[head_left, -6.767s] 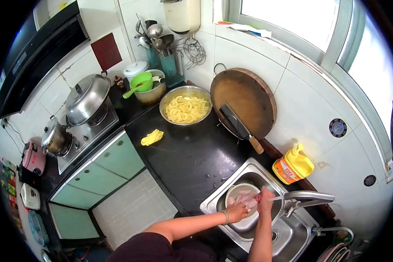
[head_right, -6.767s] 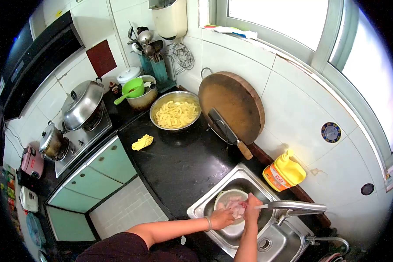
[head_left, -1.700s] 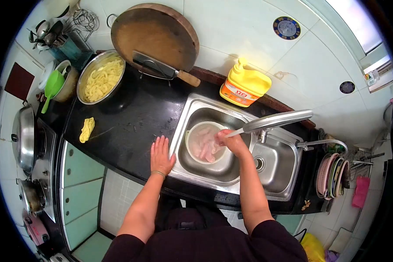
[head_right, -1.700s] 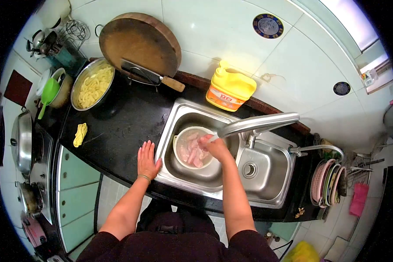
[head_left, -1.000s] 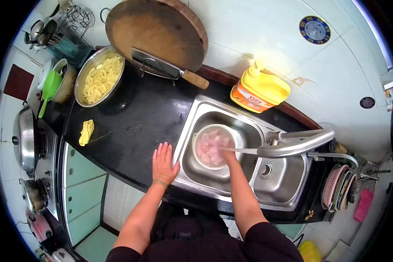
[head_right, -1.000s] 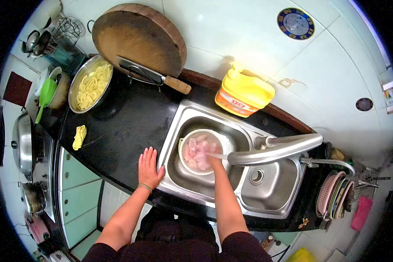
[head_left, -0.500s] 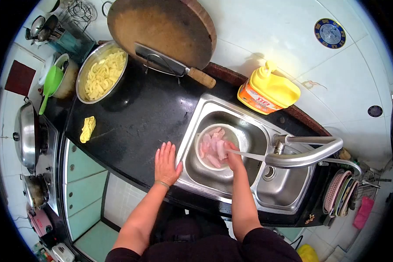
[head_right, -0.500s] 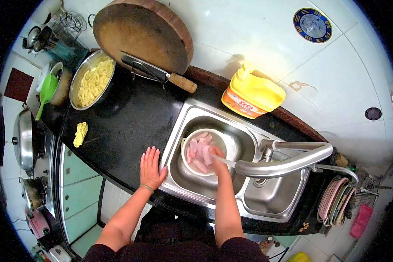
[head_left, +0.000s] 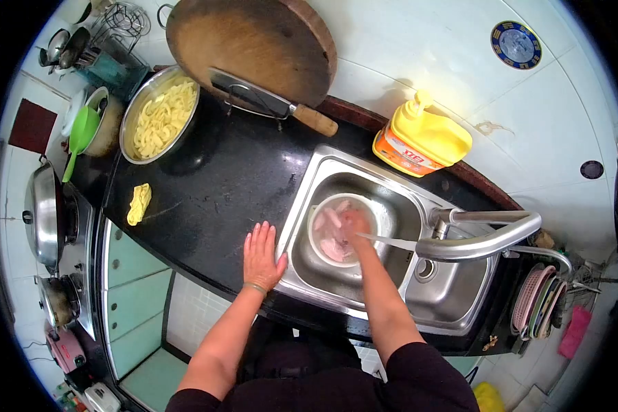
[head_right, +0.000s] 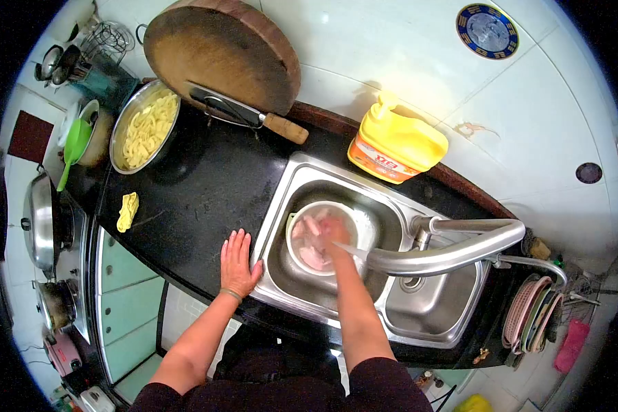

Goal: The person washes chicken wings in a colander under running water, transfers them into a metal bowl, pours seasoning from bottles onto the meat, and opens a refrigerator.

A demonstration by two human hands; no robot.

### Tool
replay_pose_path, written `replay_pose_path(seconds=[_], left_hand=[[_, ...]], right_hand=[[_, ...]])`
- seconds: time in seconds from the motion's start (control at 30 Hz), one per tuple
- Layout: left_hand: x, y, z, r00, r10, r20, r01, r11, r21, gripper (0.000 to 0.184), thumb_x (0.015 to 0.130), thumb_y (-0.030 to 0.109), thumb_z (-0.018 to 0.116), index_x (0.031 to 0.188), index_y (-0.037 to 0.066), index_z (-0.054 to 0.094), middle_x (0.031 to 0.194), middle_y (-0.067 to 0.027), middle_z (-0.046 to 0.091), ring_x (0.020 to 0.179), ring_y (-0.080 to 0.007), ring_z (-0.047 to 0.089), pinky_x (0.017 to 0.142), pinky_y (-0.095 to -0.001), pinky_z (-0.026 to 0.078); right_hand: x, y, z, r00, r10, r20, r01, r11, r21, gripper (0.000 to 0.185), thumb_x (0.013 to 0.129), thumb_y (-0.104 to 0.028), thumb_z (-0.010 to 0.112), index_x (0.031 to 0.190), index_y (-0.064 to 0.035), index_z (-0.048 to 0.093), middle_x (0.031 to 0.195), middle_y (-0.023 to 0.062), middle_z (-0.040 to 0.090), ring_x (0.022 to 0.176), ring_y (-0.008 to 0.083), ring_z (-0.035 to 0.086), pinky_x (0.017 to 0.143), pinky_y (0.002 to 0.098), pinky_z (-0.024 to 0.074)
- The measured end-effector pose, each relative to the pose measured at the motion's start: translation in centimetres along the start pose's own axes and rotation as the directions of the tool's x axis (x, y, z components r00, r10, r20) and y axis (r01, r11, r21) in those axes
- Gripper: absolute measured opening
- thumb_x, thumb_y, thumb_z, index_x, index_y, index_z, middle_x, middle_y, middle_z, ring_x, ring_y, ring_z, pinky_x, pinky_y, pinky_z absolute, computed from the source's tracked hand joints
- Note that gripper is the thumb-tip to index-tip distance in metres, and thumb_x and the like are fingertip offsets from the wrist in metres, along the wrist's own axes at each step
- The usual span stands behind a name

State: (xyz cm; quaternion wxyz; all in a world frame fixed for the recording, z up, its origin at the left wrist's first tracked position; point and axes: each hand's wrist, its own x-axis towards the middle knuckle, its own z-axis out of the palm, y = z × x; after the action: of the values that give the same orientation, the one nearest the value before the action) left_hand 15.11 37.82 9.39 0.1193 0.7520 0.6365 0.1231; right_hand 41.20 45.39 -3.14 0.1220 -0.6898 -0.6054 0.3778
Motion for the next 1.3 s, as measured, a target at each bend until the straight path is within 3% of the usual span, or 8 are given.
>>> replay_pose_path(seconds=[0.1, 0.17, 0.5, 0.7, 0.77, 0.9, 1.13, 1.3], left_hand=[[-0.2, 0.0, 0.1, 1.000, 0.003, -0.002, -0.003, 1.000, 0.006, 0.065, 0.076, 0.027, 0.057, 0.131, 0.000, 0.034, 0.138, -0.0171, 0.032, 0.130, -0.0340, 0.026, 0.106, -0.0468, 0.019], [-0.1, -0.1, 0.2, 1.000, 0.006, -0.008, -0.006, 1.000, 0.011, 0.066, 0.076, 0.027, 0.057, 0.131, 0.000, 0.034, 0.139, -0.0169, 0.031, 0.130, -0.0338, 0.026, 0.107, -0.0465, 0.019], [0.0, 0.0, 0.2, 1.000, 0.007, -0.004, -0.007, 1.000, 0.008, 0.066, 0.075, 0.027, 0.058, 0.131, 0.000, 0.034, 0.139, -0.0167, 0.031, 0.131, -0.0337, 0.026, 0.107, -0.0465, 0.018], [-0.1, -0.1, 0.2, 1.000, -0.015, 0.007, 0.015, 1.000, 0.006, 0.065, 0.076, 0.027, 0.057, 0.130, 0.000, 0.035, 0.139, -0.0169, 0.032, 0.130, -0.0341, 0.027, 0.106, -0.0472, 0.019], [-0.1, -0.1, 0.1, 1.000, 0.014, -0.011, -0.014, 1.000, 0.010, 0.065, 0.076, 0.027, 0.057, 0.131, 0.000, 0.035, 0.139, -0.0170, 0.032, 0.130, -0.0342, 0.027, 0.106, -0.0468, 0.019], [0.1, 0.1, 0.0, 1.000, 0.005, 0.005, -0.005, 1.000, 0.012, 0.066, 0.075, 0.027, 0.057, 0.131, 0.000, 0.035, 0.138, -0.0170, 0.032, 0.130, -0.0342, 0.027, 0.107, -0.0467, 0.019], [-0.1, 0.1, 0.1, 1.000, 0.003, -0.001, -0.003, 1.000, 0.010, 0.066, 0.076, 0.027, 0.057, 0.131, 0.001, 0.034, 0.139, -0.0168, 0.032, 0.130, -0.0337, 0.027, 0.106, -0.0470, 0.019], [-0.1, 0.0, 0.2, 1.000, -0.010, 0.004, 0.010, 1.000, 0.003, 0.065, 0.076, 0.028, 0.056, 0.131, 0.001, 0.034, 0.139, -0.0168, 0.032, 0.131, -0.0332, 0.026, 0.106, -0.0470, 0.019]], right_hand=[[0.2, 4.1, 0.8, 0.998, 0.006, -0.068, 0.024, 0.908, 0.419, 0.042, 0.070, -0.011, 0.065, 0.110, -0.0089, 0.053, 0.105, 0.0165, 0.058, 0.092, 0.0323, 0.055, 0.084, 0.0387, 0.0423], [-0.6, 3.3, -0.5, 0.893, -0.400, -0.206, 0.411, 0.912, 0.012, 0.051, 0.068, -0.013, 0.068, 0.116, -0.0131, 0.051, 0.118, 0.0178, 0.051, 0.102, 0.0354, 0.050, 0.089, 0.0417, 0.0400], [-1.8, -1.6, 1.3, 0.987, -0.149, -0.065, 0.116, 0.927, -0.357, 0.061, 0.067, -0.023, 0.070, 0.124, -0.0232, 0.047, 0.132, 0.0175, 0.038, 0.117, 0.0399, 0.038, 0.098, 0.0449, 0.0344], [-2.1, -1.8, -3.2, 0.982, -0.042, -0.183, 0.099, 0.943, 0.317, 0.053, 0.071, -0.027, 0.068, 0.120, -0.0149, 0.051, 0.113, 0.0183, 0.054, 0.108, 0.0357, 0.048, 0.094, 0.0398, 0.0383], [-3.3, -4.3, -5.6, 0.998, 0.047, -0.031, -0.046, 0.998, 0.033, 0.061, 0.063, -0.019, 0.073, 0.119, -0.0219, 0.049, 0.124, 0.0138, 0.049, 0.118, 0.0311, 0.043, 0.096, 0.0375, 0.0367], [-3.8, -5.3, -1.4, 0.985, -0.163, 0.054, 0.171, 0.908, -0.381, 0.072, 0.058, -0.020, 0.075, 0.123, -0.0241, 0.045, 0.137, 0.0102, 0.035, 0.126, 0.0386, 0.029, 0.096, 0.0559, 0.0309], [0.3, -3.9, 0.9, 0.983, -0.036, 0.182, 0.116, 0.885, -0.451, 0.062, 0.072, -0.014, 0.066, 0.128, -0.0246, 0.042, 0.142, 0.0142, 0.028, 0.130, 0.0383, 0.023, 0.095, 0.0593, 0.0290], [0.8, -0.4, -3.3, 0.976, -0.213, -0.052, 0.219, 0.929, 0.298, 0.058, 0.075, -0.014, 0.063, 0.128, -0.0117, 0.042, 0.115, 0.0197, 0.054, 0.113, 0.0356, 0.047, 0.096, 0.0346, 0.0370]])
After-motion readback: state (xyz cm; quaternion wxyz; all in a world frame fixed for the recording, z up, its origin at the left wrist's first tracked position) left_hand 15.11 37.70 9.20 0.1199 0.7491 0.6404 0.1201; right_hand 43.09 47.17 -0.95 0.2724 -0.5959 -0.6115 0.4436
